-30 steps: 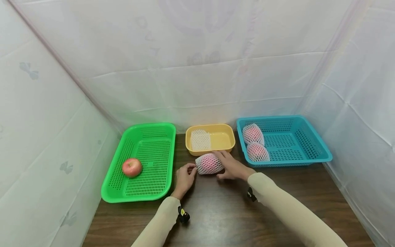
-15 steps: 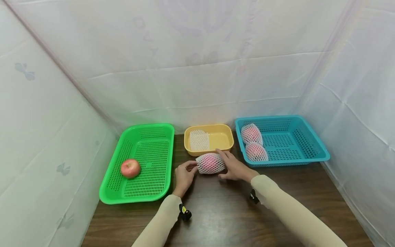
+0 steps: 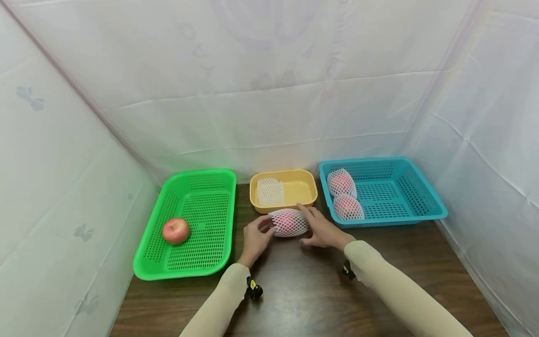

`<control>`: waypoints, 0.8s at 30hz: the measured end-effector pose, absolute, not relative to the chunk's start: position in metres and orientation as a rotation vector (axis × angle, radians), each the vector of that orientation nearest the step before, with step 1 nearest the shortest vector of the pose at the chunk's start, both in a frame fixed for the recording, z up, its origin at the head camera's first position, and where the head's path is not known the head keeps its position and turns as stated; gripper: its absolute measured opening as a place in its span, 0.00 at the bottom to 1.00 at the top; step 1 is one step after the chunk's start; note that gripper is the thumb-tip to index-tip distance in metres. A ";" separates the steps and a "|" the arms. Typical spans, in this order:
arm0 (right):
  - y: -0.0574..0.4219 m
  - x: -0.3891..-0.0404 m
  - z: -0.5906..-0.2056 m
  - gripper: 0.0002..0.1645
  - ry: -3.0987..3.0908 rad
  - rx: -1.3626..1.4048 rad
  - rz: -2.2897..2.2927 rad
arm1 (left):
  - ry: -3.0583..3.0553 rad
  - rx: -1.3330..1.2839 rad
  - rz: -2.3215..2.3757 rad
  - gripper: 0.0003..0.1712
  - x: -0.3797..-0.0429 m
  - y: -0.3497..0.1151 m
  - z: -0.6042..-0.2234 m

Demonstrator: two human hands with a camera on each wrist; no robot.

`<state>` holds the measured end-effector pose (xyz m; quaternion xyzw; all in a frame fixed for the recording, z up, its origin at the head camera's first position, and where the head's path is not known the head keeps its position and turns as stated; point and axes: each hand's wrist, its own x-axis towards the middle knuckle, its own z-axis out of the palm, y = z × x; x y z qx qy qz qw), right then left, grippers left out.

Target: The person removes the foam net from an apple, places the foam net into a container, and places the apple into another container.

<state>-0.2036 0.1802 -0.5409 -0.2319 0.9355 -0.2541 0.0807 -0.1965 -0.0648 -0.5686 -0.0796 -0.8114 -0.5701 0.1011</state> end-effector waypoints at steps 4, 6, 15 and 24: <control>0.181 -0.203 -0.538 0.68 2.786 -0.682 -0.766 | -2.402 -0.300 -1.726 0.26 -0.198 -0.063 -0.568; 0.181 -0.203 -0.538 0.68 2.783 -0.673 -0.762 | -2.432 -0.324 -1.740 0.30 -0.198 -0.062 -0.567; 0.185 -0.204 -0.542 0.68 2.775 -0.635 -0.738 | -2.641 -0.402 -1.663 0.44 -0.200 -0.060 -0.567; 0.187 -0.199 -0.543 0.68 2.796 -0.635 -0.755 | -2.699 -0.555 -1.488 0.52 -0.201 -0.055 -0.567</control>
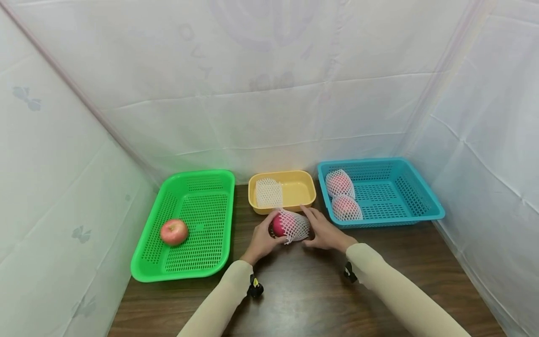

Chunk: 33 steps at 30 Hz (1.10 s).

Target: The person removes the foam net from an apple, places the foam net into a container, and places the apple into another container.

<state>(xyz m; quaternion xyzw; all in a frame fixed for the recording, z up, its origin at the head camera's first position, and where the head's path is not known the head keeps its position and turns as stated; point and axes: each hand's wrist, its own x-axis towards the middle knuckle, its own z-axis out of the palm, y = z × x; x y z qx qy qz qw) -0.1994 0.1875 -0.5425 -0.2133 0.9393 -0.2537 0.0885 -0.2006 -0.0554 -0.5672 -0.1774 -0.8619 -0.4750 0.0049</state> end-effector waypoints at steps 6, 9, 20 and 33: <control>0.188 -0.198 -0.545 0.68 2.798 -0.629 -0.744 | -2.680 -0.626 -1.405 0.52 -0.201 -0.052 -0.569; 0.189 -0.198 -0.547 0.69 2.798 -0.627 -0.754 | -2.660 -0.652 -1.370 0.51 -0.201 -0.051 -0.570; 0.192 -0.198 -0.549 0.67 2.785 -0.624 -0.772 | -2.628 -0.534 -1.377 0.39 -0.204 -0.047 -0.575; 0.188 -0.197 -0.548 0.63 2.792 -0.618 -0.778 | -2.655 -0.501 -1.374 0.39 -0.203 -0.050 -0.573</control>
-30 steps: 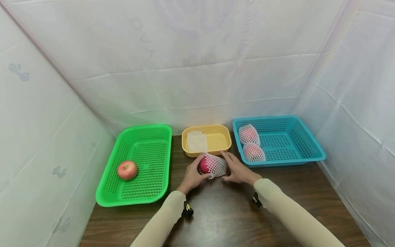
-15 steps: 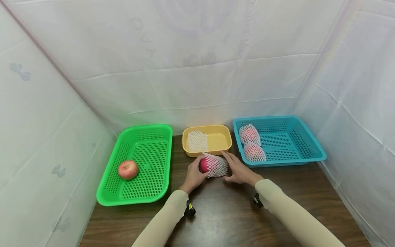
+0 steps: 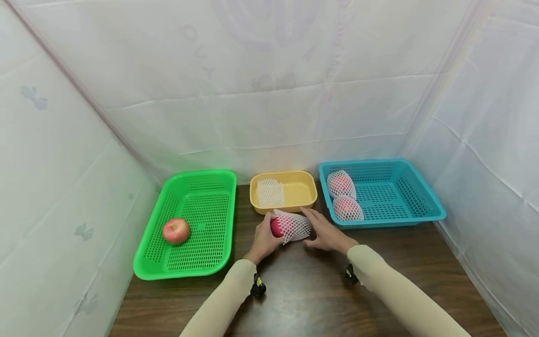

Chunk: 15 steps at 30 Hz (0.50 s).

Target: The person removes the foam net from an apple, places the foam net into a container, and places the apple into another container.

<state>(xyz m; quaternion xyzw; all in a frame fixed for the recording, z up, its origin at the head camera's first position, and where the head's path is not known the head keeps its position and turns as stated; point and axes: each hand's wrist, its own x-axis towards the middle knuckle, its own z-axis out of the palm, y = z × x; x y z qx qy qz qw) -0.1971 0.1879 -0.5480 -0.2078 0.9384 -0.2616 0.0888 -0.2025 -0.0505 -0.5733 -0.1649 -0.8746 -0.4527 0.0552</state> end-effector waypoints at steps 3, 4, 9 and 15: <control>0.185 -0.198 -0.547 0.60 2.812 -0.635 -0.782 | -2.659 -0.491 -1.379 0.39 -0.201 -0.052 -0.574; 0.184 -0.198 -0.547 0.59 2.821 -0.641 -0.780 | -2.660 -0.486 -1.378 0.39 -0.201 -0.052 -0.573; 0.182 -0.200 -0.545 0.55 2.852 -0.666 -0.777 | -2.684 -0.454 -1.388 0.39 -0.199 -0.055 -0.574; 0.178 -0.202 -0.543 0.53 2.862 -0.706 -0.768 | -2.694 -0.435 -1.402 0.40 -0.198 -0.056 -0.574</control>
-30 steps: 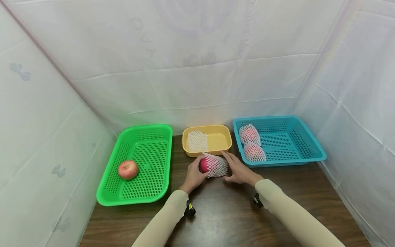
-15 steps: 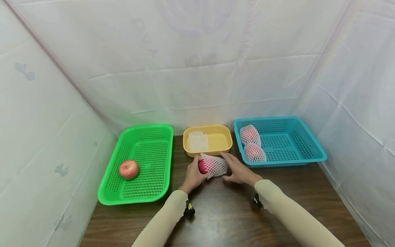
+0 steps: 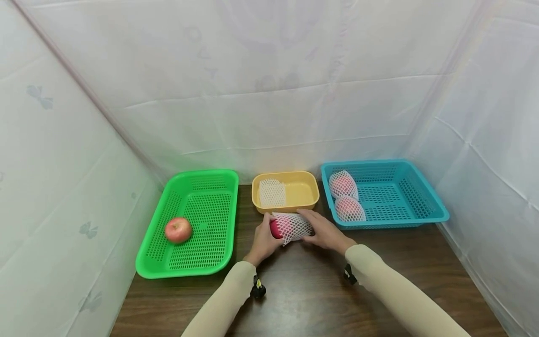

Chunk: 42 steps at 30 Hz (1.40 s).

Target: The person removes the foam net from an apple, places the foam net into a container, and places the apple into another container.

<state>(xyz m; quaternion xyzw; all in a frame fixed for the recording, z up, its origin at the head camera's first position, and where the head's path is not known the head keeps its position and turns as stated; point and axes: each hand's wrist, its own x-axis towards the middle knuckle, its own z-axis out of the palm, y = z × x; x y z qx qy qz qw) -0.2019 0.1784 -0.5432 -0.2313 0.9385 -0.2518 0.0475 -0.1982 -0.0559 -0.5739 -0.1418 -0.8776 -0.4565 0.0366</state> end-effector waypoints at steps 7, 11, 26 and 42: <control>0.178 -0.203 -0.543 0.48 2.890 -0.770 -0.737 | -2.698 -0.427 -1.395 0.40 -0.198 -0.056 -0.575; 0.177 -0.203 -0.542 0.42 2.915 -0.816 -0.746 | -2.703 -0.420 -1.409 0.42 -0.197 -0.056 -0.574; 0.168 -0.206 -0.541 0.17 3.074 -0.949 -0.621 | -2.688 -0.422 -1.394 0.47 -0.190 -0.060 -0.572; 0.165 -0.210 -0.530 0.14 3.108 -0.973 -0.542 | -2.645 -0.422 -1.349 0.47 -0.181 -0.077 -0.573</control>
